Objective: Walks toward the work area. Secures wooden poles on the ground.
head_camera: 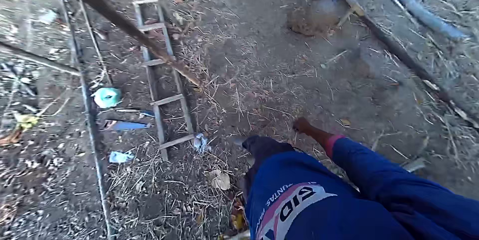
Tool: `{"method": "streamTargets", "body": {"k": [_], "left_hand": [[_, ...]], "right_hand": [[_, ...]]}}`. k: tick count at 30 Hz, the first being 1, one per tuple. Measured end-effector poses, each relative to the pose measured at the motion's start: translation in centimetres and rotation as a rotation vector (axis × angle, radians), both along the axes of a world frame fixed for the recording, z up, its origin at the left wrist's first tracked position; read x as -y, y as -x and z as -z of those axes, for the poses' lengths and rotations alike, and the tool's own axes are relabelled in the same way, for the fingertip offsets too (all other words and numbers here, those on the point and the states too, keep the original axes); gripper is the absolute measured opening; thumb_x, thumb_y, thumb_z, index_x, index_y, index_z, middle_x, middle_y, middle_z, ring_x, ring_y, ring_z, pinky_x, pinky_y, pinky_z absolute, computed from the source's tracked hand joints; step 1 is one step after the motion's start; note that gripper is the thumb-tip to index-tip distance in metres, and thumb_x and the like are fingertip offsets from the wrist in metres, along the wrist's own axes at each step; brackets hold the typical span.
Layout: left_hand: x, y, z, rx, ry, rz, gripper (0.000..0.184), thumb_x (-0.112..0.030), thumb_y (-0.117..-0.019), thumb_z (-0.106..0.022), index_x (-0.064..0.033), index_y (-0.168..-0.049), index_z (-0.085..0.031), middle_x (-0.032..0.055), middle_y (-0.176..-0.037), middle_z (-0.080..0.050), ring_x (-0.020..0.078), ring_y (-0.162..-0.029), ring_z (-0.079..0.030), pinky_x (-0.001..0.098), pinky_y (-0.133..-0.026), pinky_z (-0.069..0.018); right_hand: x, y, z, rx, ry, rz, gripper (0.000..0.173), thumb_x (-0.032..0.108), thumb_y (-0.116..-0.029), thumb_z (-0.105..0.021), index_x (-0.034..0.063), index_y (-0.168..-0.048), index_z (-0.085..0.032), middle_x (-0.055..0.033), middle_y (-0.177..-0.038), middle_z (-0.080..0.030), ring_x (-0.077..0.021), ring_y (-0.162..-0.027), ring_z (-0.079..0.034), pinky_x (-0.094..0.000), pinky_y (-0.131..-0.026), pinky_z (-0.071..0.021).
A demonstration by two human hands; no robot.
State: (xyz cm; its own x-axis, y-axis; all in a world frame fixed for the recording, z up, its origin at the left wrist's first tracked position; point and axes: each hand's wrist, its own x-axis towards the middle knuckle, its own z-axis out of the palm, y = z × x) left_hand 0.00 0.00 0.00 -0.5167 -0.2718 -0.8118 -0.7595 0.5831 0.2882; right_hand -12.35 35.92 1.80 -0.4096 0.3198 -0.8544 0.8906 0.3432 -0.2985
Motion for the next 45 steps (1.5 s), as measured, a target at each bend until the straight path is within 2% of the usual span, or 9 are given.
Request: {"method": "streamTargets", "body": {"k": [3,9,12,13,15,18,20,34,45], "left_hand": [[9.5,-12.2,4.0,-0.122,-0.059,0.019,0.040,-0.021,-0.1086,-0.050,0.0081,-0.135,-0.059,0.0281,-0.126,-0.066,0.0361,-0.116,-0.066,0.0498,-0.102,-0.0513],[19.3,-5.1,-3.6,-0.221,-0.119,-0.747,0.041,-0.026,-0.1104,-0.040,-0.0004,-0.142,-0.046,0.0166,-0.122,-0.059,0.0197,-0.095,-0.061,0.0392,-0.081,-0.0541],[20.1,-1.1,-5.0,-0.138,-0.075,-0.591,0.042,-0.027,-0.1100,-0.041,0.0020,-0.139,-0.047,0.0164,-0.121,-0.058,0.0193,-0.095,-0.058,0.0382,-0.083,-0.0521],[19.6,0.6,-4.8,-0.105,-0.064,-0.519,0.041,-0.026,-0.1093,-0.043,0.0026,-0.138,-0.049,0.0178,-0.120,-0.059,0.0209,-0.094,-0.059,0.0395,-0.081,-0.0530],[17.3,4.1,-4.8,-0.035,-0.059,-0.407,0.040,-0.022,-0.1076,-0.048,0.0036,-0.139,-0.050,0.0218,-0.124,-0.060,0.0246,-0.095,-0.062,0.0425,-0.081,-0.0541],[11.2,10.2,-4.5,-0.013,-0.107,-0.234,0.039,-0.021,-0.1089,-0.047,0.0050,-0.139,-0.050,0.0216,-0.123,-0.061,0.0205,-0.092,-0.063,0.0375,-0.079,-0.0553],[5.5,14.6,-5.0,-0.019,-0.157,-0.143,0.037,-0.017,-0.1088,-0.047,0.0063,-0.137,-0.049,0.0214,-0.119,-0.061,0.0184,-0.086,-0.062,0.0352,-0.076,-0.0550],[-20.3,45.8,-9.2,-0.022,-0.283,0.702,0.046,-0.022,-0.1113,-0.039,0.0035,-0.149,-0.037,0.0271,-0.140,-0.049,0.0267,-0.106,-0.060,0.0446,-0.088,-0.0531],[-30.3,54.1,-6.9,0.013,-0.255,1.355,0.041,-0.011,-0.1092,-0.046,0.0124,-0.143,-0.048,0.0346,-0.140,-0.055,0.0417,-0.128,-0.056,0.0523,-0.109,-0.0440]], "right_hand": [[-2.4,-10.9,0.3,0.317,-0.050,0.036,0.040,0.020,-0.1039,-0.055,-0.0043,-0.136,-0.055,-0.0242,-0.126,-0.064,-0.0333,-0.105,-0.067,-0.0492,-0.090,-0.0553],[0.0,-20.2,4.5,0.190,0.029,-0.236,0.046,0.028,-0.1070,-0.053,-0.0094,-0.134,-0.059,-0.0311,-0.139,-0.057,-0.0426,-0.133,-0.054,-0.0554,-0.113,-0.0404],[5.3,-17.5,-4.2,-0.201,-0.072,-0.242,0.043,0.020,-0.1097,-0.044,-0.0147,-0.129,-0.061,-0.0344,-0.128,-0.063,-0.0441,-0.121,-0.062,-0.0469,-0.106,-0.0480],[5.8,-11.7,-11.3,0.117,0.086,-0.140,0.042,0.015,-0.1130,-0.036,-0.0071,-0.147,-0.046,-0.0243,-0.152,-0.049,-0.0330,-0.143,-0.047,-0.0402,-0.118,-0.0356],[5.9,-7.4,-14.7,0.257,0.165,0.068,0.041,0.010,-0.1124,-0.036,-0.0029,-0.151,-0.044,-0.0180,-0.158,-0.044,-0.0269,-0.147,-0.042,-0.0383,-0.121,-0.0314],[4.3,-14.5,2.5,-0.269,0.080,0.066,0.043,0.022,-0.1083,-0.048,-0.0155,-0.127,-0.060,-0.0385,-0.128,-0.061,-0.0501,-0.122,-0.060,-0.0597,-0.106,-0.0448],[2.2,-14.0,6.6,-0.061,0.165,0.296,0.045,0.027,-0.1060,-0.054,-0.0114,-0.129,-0.060,-0.0333,-0.131,-0.061,-0.0430,-0.124,-0.060,-0.0558,-0.107,-0.0459],[-10.7,4.2,0.8,-0.331,0.248,1.104,0.036,0.015,-0.1021,-0.058,-0.0017,-0.134,-0.061,-0.0243,-0.125,-0.067,-0.0361,-0.111,-0.067,-0.0535,-0.099,-0.0519],[-5.0,0.7,2.2,-0.117,0.137,1.650,0.042,0.023,-0.1066,-0.052,-0.0048,-0.138,-0.055,-0.0272,-0.135,-0.060,-0.0393,-0.119,-0.063,-0.0551,-0.102,-0.0499]]}}
